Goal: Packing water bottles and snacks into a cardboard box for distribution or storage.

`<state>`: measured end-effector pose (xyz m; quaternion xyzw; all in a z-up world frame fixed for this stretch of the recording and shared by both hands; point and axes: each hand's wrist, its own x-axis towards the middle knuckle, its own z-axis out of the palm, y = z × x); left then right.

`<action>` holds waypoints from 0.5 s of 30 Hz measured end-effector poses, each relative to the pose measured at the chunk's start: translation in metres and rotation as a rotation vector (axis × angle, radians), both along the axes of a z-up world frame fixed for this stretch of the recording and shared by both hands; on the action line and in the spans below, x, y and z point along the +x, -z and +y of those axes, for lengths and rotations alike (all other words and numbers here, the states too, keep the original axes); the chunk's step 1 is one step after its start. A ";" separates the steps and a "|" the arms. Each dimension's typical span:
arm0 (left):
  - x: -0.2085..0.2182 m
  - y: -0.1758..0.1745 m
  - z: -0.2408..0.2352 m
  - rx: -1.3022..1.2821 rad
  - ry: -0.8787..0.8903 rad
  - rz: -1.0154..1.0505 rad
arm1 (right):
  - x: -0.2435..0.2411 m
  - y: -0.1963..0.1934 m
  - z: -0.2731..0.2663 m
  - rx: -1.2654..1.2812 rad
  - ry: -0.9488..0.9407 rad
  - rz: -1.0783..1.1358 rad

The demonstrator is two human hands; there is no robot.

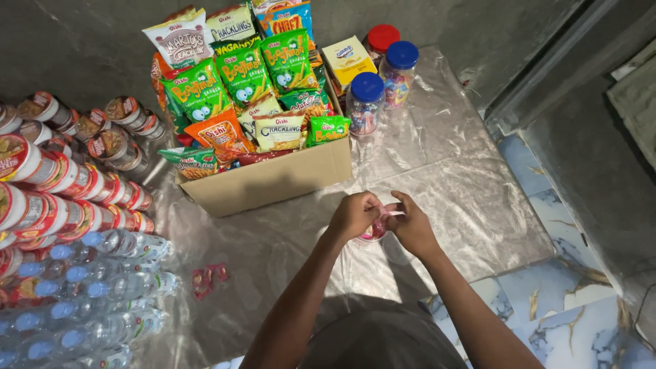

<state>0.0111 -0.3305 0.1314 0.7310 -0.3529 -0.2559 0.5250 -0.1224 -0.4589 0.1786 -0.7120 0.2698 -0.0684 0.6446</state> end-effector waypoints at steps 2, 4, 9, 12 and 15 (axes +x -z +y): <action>0.000 0.007 0.003 -0.002 -0.033 -0.009 | -0.004 0.007 -0.008 -0.131 0.006 0.007; 0.001 0.018 0.008 -0.004 -0.071 -0.015 | -0.006 0.010 -0.013 -0.261 0.006 0.014; 0.009 0.066 0.038 -0.078 -0.457 -0.327 | -0.010 0.015 -0.018 -0.252 0.069 0.071; 0.005 0.057 0.094 0.055 -0.603 -0.249 | 0.001 0.031 -0.013 -0.278 0.067 0.037; 0.017 0.166 0.174 0.242 -0.753 -0.705 | 0.014 0.033 0.005 -0.167 0.034 -0.069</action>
